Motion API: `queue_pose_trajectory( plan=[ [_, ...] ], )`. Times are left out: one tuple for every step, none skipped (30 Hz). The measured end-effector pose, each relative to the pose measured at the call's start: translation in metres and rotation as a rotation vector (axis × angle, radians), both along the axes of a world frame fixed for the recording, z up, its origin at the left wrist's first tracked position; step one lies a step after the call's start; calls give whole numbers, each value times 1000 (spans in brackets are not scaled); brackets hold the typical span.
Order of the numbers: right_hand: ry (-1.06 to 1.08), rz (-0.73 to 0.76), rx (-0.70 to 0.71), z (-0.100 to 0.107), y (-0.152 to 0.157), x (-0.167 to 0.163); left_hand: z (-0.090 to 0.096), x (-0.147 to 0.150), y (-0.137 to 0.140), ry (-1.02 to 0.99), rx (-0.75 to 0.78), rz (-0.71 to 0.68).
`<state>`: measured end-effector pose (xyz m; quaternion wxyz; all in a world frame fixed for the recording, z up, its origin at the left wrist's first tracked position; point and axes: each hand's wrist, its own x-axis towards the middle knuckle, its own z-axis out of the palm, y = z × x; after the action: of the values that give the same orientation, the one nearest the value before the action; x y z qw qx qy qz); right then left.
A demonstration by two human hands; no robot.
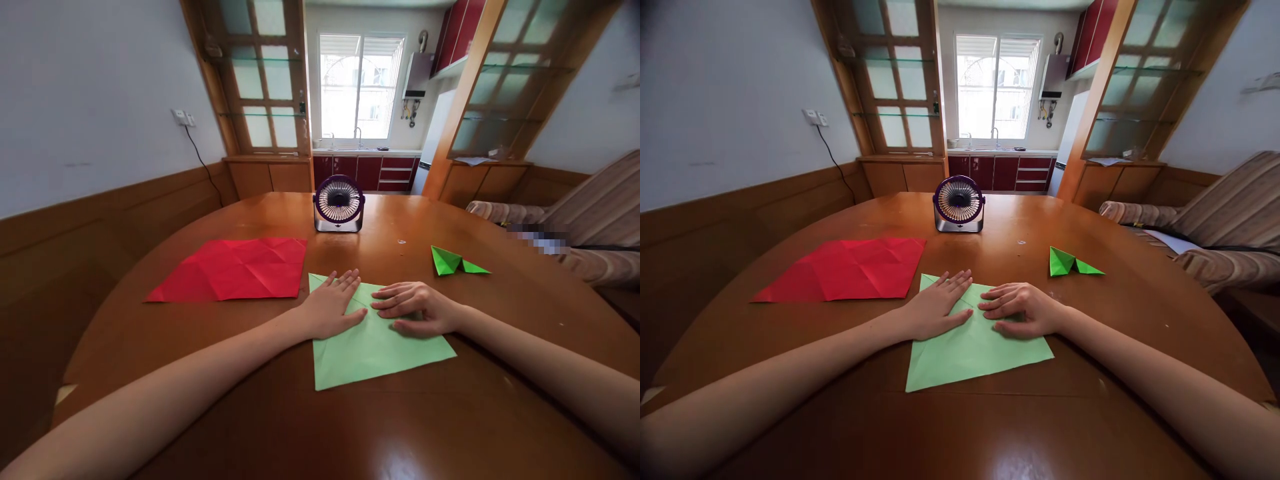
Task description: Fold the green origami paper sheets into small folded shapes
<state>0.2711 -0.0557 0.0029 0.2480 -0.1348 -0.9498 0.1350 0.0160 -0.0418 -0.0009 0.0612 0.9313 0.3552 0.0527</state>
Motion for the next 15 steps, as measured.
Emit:
queue_pose_trajectory(
  plan=[
    [-3,2,1,0,0,0,0,2,-1,-1,-4,-1],
    [-4,3,1,0,0,0,0,2,-1,-1,-6,-5],
    [-4,4,0,0,0,0,1,2,-1,-1,-7,-9],
    [-2,3,0,0,0,0,1,1,-1,0,-8,-14],
    [1,2,-1,0,0,0,1,-1,1,3,-9,-20],
    [4,0,-3,1,-1,0,1,-5,2,5,-10,-24],
    [6,-2,-5,1,-1,0,1,-9,5,6,-11,-24],
    [6,-4,-8,1,-2,0,2,-14,8,8,-13,-22],
    [5,-5,-10,1,-2,-1,2,-19,10,6,-14,-8],
    [5,-6,-12,1,-2,-1,3,-24,13,11,-16,12],
    [4,-6,-13,2,-2,-1,4,-30,16,18,-18,35],
    [5,-5,-13,2,-3,-1,6,-35,18,28,-24,51],
    [5,-6,-13,2,-3,-1,7,-39,20,39,-29,65],
    [5,-8,-12,2,-3,-1,9,-42,21,53,-34,71],
    [5,-9,-12,3,-3,0,11,-44,21,68,-35,73]
  ],
)
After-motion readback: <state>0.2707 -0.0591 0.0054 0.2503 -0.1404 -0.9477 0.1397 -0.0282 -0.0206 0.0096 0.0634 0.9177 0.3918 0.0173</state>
